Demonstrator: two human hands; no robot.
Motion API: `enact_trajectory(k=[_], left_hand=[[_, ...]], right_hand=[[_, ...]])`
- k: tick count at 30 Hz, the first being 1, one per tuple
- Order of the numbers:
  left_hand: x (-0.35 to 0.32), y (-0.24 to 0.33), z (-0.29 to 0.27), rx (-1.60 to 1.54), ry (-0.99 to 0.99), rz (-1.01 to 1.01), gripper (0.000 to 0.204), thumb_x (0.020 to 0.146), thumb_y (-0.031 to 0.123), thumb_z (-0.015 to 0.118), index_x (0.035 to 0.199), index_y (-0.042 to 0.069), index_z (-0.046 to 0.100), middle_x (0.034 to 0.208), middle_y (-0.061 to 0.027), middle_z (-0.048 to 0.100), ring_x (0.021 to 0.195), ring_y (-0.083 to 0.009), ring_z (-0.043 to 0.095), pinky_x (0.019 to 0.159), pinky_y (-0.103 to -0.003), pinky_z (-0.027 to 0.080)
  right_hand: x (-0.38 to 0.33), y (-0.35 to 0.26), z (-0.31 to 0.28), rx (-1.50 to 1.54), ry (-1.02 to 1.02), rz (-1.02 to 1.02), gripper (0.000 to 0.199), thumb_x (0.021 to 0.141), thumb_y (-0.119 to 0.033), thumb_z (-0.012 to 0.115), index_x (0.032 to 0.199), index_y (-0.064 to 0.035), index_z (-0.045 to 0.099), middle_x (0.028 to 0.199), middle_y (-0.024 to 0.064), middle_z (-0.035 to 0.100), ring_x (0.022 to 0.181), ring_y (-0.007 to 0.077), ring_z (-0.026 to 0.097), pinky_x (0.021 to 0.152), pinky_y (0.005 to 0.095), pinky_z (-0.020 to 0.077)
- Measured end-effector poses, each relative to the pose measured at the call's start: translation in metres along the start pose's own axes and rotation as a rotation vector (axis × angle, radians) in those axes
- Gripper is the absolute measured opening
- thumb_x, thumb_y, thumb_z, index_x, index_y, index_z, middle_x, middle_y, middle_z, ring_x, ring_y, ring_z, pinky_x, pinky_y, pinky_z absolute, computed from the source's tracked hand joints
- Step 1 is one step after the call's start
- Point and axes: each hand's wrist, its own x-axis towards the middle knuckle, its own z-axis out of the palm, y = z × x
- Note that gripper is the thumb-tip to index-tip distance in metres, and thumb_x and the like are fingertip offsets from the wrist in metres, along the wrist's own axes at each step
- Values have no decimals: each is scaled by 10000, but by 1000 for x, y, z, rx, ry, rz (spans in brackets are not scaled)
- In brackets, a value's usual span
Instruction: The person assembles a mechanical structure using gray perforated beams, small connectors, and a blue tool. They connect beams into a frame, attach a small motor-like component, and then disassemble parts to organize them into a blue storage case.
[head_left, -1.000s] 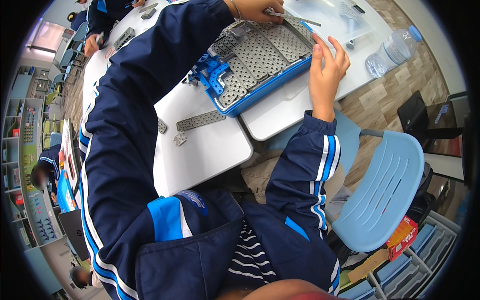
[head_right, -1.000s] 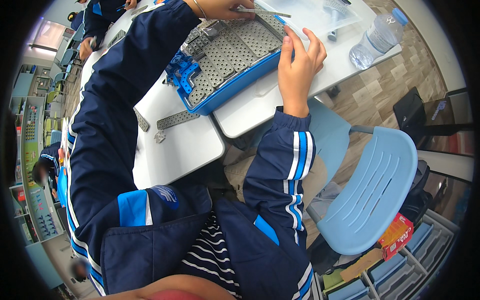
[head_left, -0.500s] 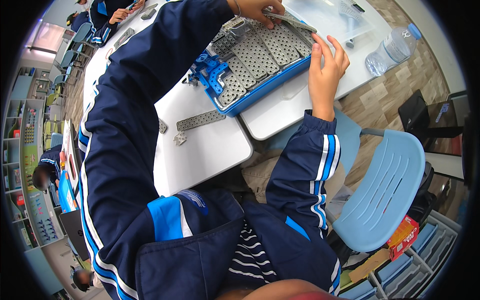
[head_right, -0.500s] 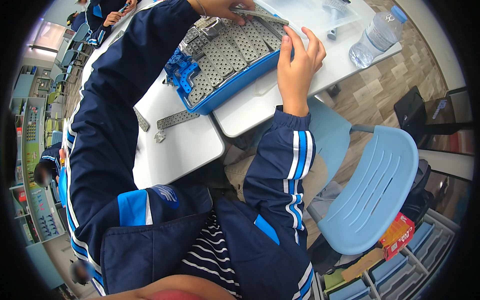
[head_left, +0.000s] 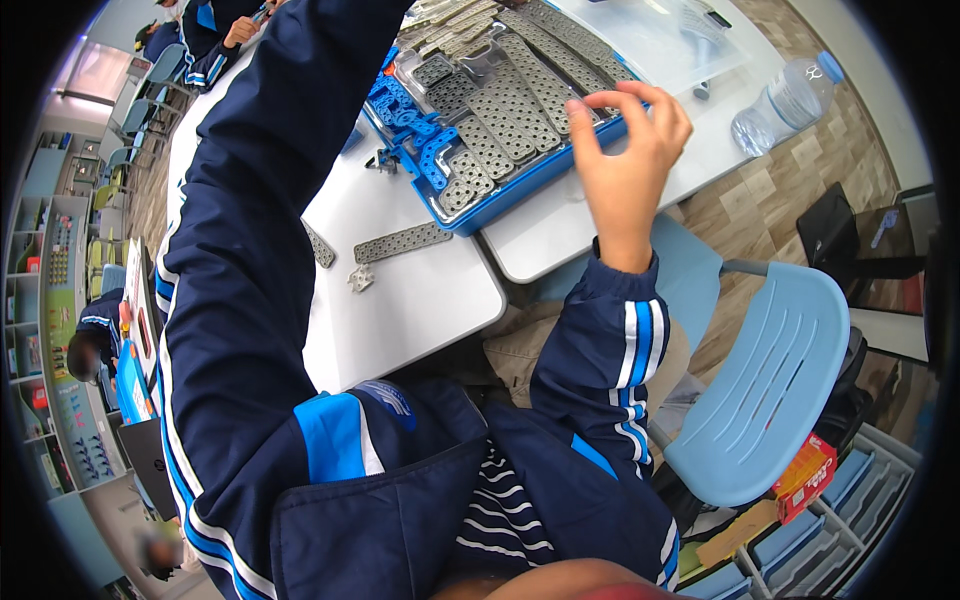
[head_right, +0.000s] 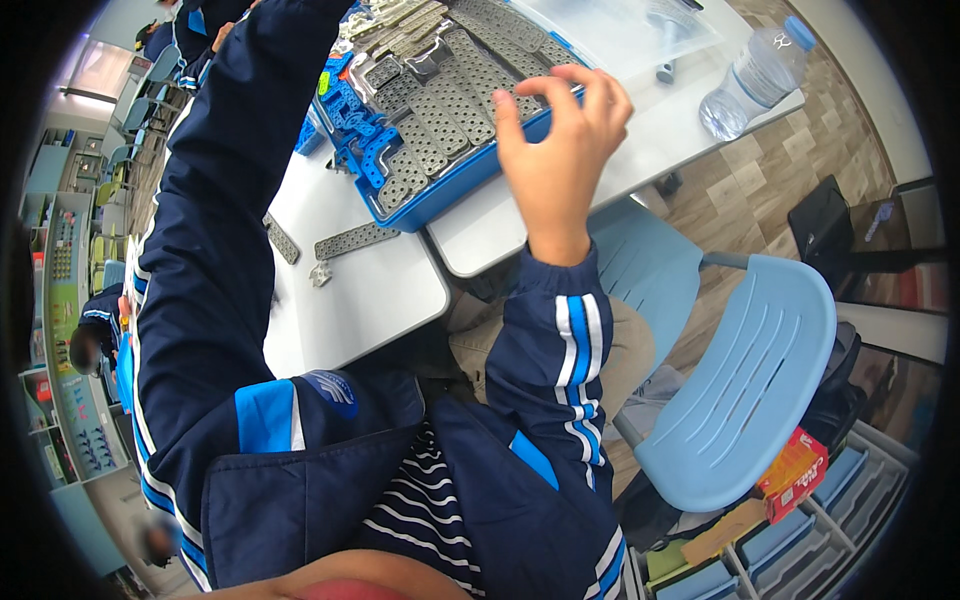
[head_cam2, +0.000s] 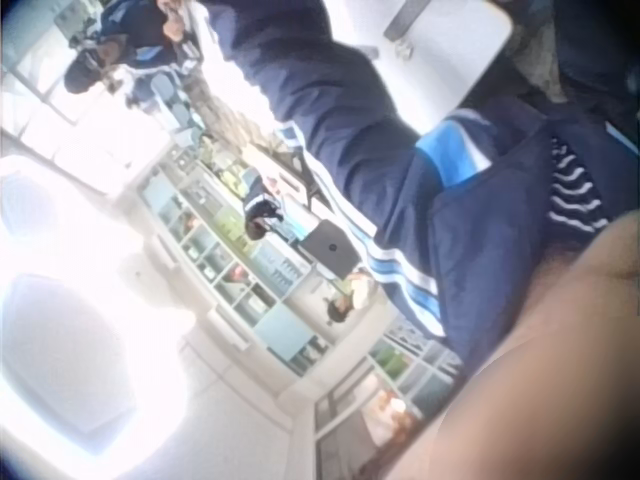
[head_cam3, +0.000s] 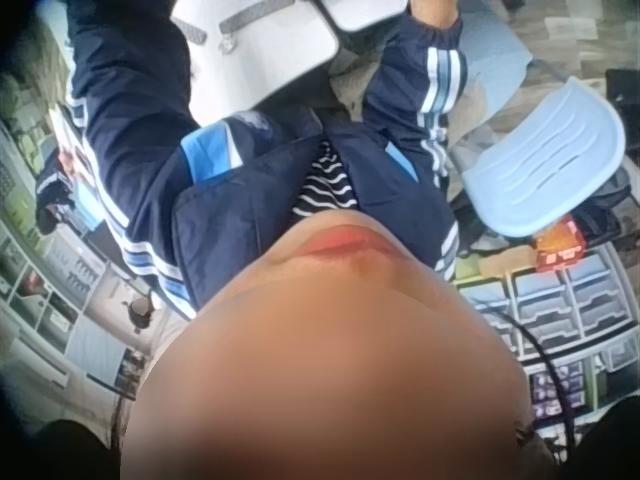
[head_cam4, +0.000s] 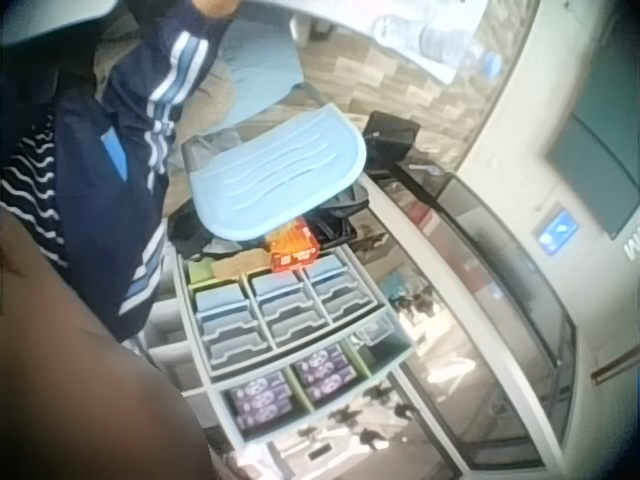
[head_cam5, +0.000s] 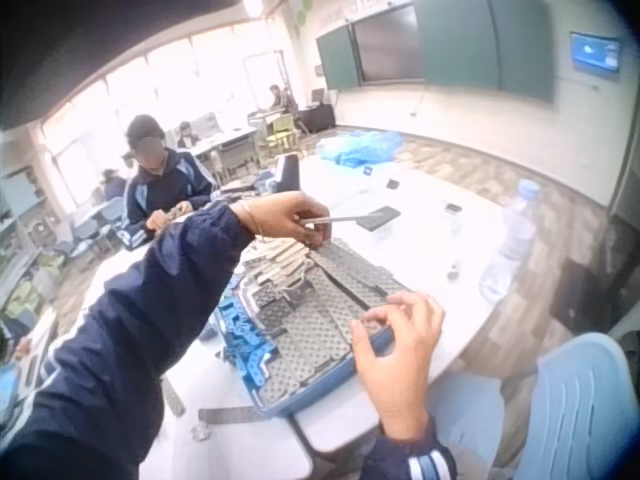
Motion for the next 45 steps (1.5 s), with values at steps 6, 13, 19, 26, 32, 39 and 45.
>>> enact_trajectory(k=[6, 13, 19, 26, 32, 39, 45], left_hand=[[-13, -4, 8, -1, 7, -57, 178, 996, 212, 672, 1055, 52, 726, 909, -41, 733, 831, -126, 667, 768, -293, 544], [-7, -5, 32, -117, -97, -4, 186, 1005, 218, 670, 1010, 42, 730, 869, -22, 718, 816, -100, 647, 746, -282, 534], [-3, -2, 49, 35, -43, -54, 176, 986, 228, 691, 1026, 68, 751, 876, -57, 745, 804, -166, 684, 744, -335, 540], [0, -5, 67, 4, -47, 58, 196, 975, 221, 706, 1064, 53, 756, 855, -81, 738, 774, -170, 674, 703, -334, 533], [-6, -5, 68, -89, -63, 0, 190, 932, 177, 718, 1059, 40, 755, 821, -76, 720, 734, -164, 658, 666, -320, 520], [-8, -10, 65, -30, -101, -3, 253, 824, 98, 688, 1058, 17, 742, 809, -83, 704, 711, -161, 638, 643, -326, 508], [-10, -9, 68, -40, -64, -4, 268, 818, 104, 682, 1063, 12, 738, 801, -84, 698, 696, -162, 634, 628, -328, 505]], right_hand=[[-4, -11, 14, -2, -134, -83, 193, 915, -282, 740, 906, -94, 781, 1228, 110, 618, 1359, 358, 386, 1115, 559, 269], [-8, -4, 15, -65, -136, -54, 233, 968, -293, 688, 949, -85, 791, 1256, 108, 622, 1387, 365, 367, 1131, 567, 240], [-5, 5, 8, -9, -139, -24, 216, 969, -286, 689, 945, -89, 776, 1275, 83, 618, 1377, 357, 377, 1122, 561, 270], [0, 15, -1, 106, -57, 34, 125, 946, -195, 713, 952, -80, 761, 1198, 76, 647, 1324, 365, 416, 1116, 498, 353], [-1, 12, -1, 101, -76, 32, 109, 929, -195, 726, 949, -96, 765, 1215, 74, 635, 1331, 368, 409, 1113, 501, 352], [-8, -2, 5, -74, -188, -160, 165, 928, -301, 742, 952, -160, 823, 1315, 23, 621, 1399, 339, 364, 1144, 502, 275], [-10, -6, 2, -42, -253, -167, 168, 934, -311, 731, 960, -178, 831, 1365, 19, 597, 1432, 350, 313, 1153, 532, 241]])
